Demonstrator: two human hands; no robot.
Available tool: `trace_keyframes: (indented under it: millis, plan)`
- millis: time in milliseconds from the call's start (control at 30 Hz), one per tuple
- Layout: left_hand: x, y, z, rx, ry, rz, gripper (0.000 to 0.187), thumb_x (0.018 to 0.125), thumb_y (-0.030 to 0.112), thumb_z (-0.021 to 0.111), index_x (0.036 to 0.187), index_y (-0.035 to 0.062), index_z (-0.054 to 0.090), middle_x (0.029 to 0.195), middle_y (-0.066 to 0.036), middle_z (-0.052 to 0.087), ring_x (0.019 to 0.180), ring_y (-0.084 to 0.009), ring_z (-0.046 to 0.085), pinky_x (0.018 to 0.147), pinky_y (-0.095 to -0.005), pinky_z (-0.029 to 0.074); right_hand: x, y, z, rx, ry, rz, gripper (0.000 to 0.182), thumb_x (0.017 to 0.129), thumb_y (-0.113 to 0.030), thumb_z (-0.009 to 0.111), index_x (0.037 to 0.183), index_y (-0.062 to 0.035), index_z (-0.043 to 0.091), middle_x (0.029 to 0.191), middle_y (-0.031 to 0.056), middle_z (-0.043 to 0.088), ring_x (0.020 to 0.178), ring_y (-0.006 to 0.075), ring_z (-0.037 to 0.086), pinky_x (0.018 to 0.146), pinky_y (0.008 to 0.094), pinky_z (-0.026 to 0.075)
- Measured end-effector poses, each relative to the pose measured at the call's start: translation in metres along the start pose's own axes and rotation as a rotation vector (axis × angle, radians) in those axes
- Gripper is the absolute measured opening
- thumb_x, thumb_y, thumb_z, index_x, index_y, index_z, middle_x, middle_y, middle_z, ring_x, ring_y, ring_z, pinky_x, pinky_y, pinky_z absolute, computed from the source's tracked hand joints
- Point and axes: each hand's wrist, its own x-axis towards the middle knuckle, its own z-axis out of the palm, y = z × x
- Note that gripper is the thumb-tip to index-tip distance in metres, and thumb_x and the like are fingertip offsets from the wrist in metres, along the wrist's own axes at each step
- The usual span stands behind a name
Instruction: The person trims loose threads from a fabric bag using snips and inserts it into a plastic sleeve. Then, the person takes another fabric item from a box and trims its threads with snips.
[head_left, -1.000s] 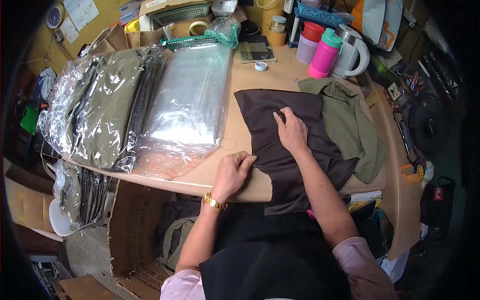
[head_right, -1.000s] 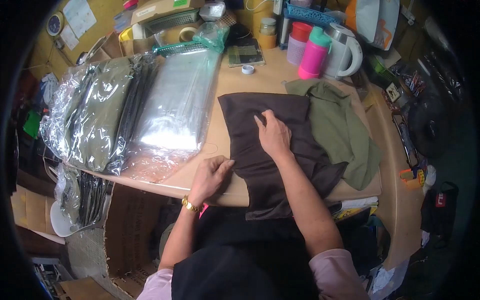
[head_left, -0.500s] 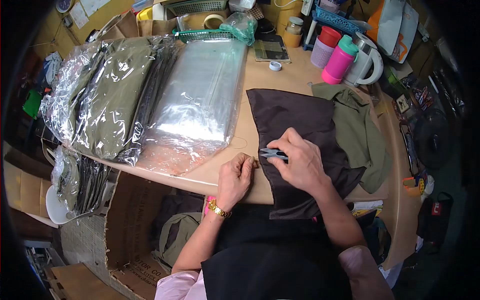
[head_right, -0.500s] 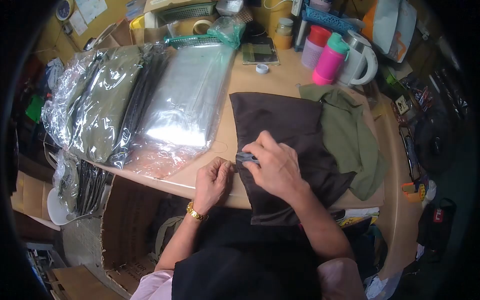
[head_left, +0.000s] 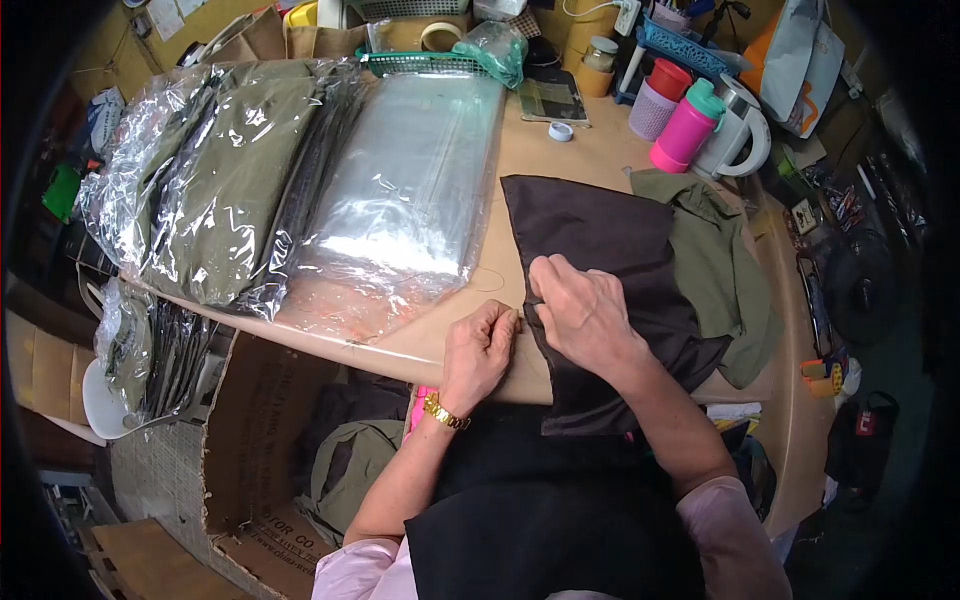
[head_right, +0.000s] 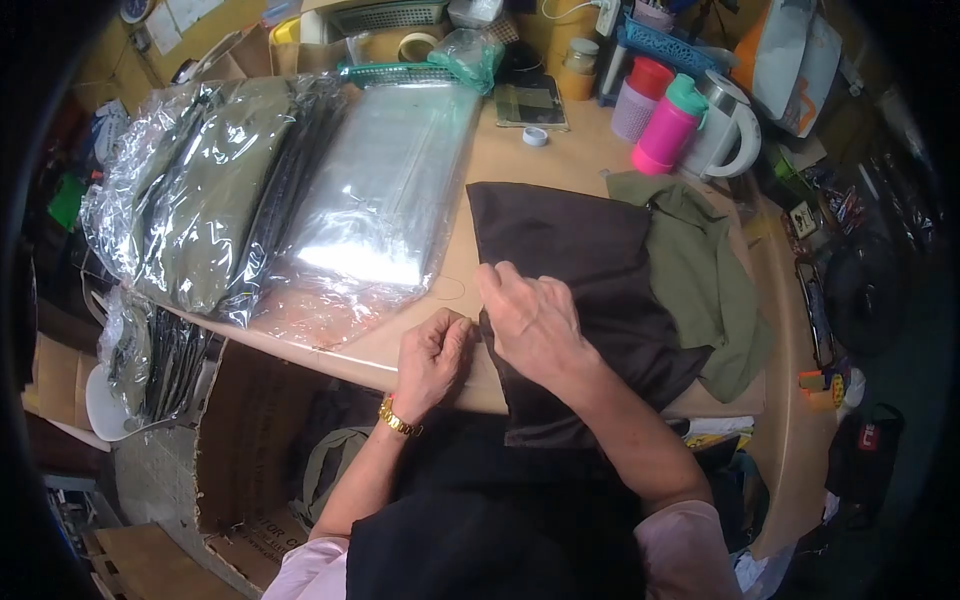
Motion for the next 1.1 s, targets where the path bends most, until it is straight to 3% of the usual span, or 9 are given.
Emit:
trace_keyframes:
  millis: [200, 367, 433, 600, 700, 800, 867, 1100]
  plan:
    - [0.002, -0.002, -0.001, -0.077, -0.008, -0.045, 0.025, 0.101, 0.016, 0.055, 0.082, 0.0, 0.06, 0.06, -0.002, 0.052, 0.056, -0.0088, 0.046, 0.054, -0.0271, 0.041, 0.0, -0.01, -0.025, 0.128, -0.035, 0.145, 0.033, 0.075, -0.01, 0.076, 0.096, -0.006, 0.051, 0.088, 0.0109, 0.055, 0.076, 0.0337, 0.061, 0.067, 0.0436, 0.048]
    - [0.001, -0.008, 0.0, -0.139, -0.009, -0.069, 0.027, 0.102, 0.017, 0.054, 0.082, 0.0009, 0.058, 0.06, 0.002, 0.05, 0.057, -0.0053, 0.044, 0.053, -0.0243, 0.039, -0.012, -0.014, -0.025, 0.113, -0.07, 0.136, 0.025, 0.076, -0.013, 0.077, 0.097, -0.0066, 0.064, 0.09, 0.0097, 0.054, 0.076, 0.0313, 0.062, 0.069, 0.0417, 0.048]
    - [0.002, -0.006, 0.0, -0.122, 0.013, -0.049, 0.022, 0.099, 0.013, 0.055, 0.082, -0.0015, 0.06, 0.06, -0.01, 0.053, 0.052, -0.0157, 0.05, 0.053, -0.032, 0.042, -0.014, -0.019, -0.024, 0.079, -0.041, 0.108, 0.023, 0.075, -0.012, 0.077, 0.094, -0.0058, 0.065, 0.09, 0.0095, 0.054, 0.076, 0.0304, 0.062, 0.069, 0.0412, 0.048]
    - [0.001, -0.008, 0.001, -0.116, 0.006, -0.046, 0.022, 0.099, 0.013, 0.055, 0.082, -0.0018, 0.059, 0.062, -0.01, 0.054, 0.054, -0.017, 0.05, 0.054, -0.0327, 0.043, -0.012, -0.021, -0.015, -0.006, -0.013, 0.037, 0.02, 0.073, -0.011, 0.075, 0.09, -0.0035, 0.066, 0.089, 0.0093, 0.054, 0.075, 0.028, 0.062, 0.071, 0.0401, 0.048]
    - [0.0, -0.012, 0.0, -0.135, 0.008, -0.037, 0.023, 0.099, 0.013, 0.055, 0.082, -0.0016, 0.058, 0.063, -0.01, 0.054, 0.054, -0.0167, 0.049, 0.054, -0.0326, 0.043, -0.012, -0.018, -0.008, -0.066, -0.006, -0.04, 0.013, 0.072, -0.008, 0.072, 0.082, -0.0043, 0.064, 0.087, 0.0093, 0.053, 0.07, 0.0243, 0.062, 0.063, 0.0376, 0.046]
    - [0.0, -0.013, -0.001, -0.165, 0.005, -0.045, 0.024, 0.1, 0.013, 0.054, 0.081, -0.0013, 0.057, 0.062, -0.008, 0.052, 0.055, -0.0146, 0.047, 0.054, -0.0316, 0.042, -0.011, -0.018, -0.013, -0.047, 0.043, -0.011, 0.011, 0.071, -0.007, 0.071, 0.078, -0.0044, 0.063, 0.085, 0.0093, 0.053, 0.07, 0.0248, 0.062, 0.063, 0.0377, 0.046]
    - [0.001, -0.012, -0.001, -0.183, 0.001, -0.055, 0.025, 0.1, 0.014, 0.054, 0.081, -0.0012, 0.057, 0.061, -0.007, 0.051, 0.056, -0.0133, 0.046, 0.054, -0.031, 0.042, -0.009, -0.023, -0.022, 0.037, 0.058, 0.074, 0.014, 0.072, -0.008, 0.074, 0.082, -0.0034, 0.066, 0.086, 0.0101, 0.055, 0.071, 0.0299, 0.062, 0.065, 0.0408, 0.048]
    - [-0.001, -0.007, -0.006, -0.275, -0.05, -0.111, 0.027, 0.102, 0.016, 0.052, 0.08, 0.0006, 0.056, 0.061, -0.002, 0.05, 0.057, -0.0078, 0.045, 0.054, -0.0266, 0.04, 0.001, -0.009, 0.005, -0.01, 0.038, 0.071, 0.016, 0.073, -0.008, 0.075, 0.086, -0.0023, 0.066, 0.085, 0.0112, 0.055, 0.073, 0.0333, 0.063, 0.066, 0.041, 0.05]
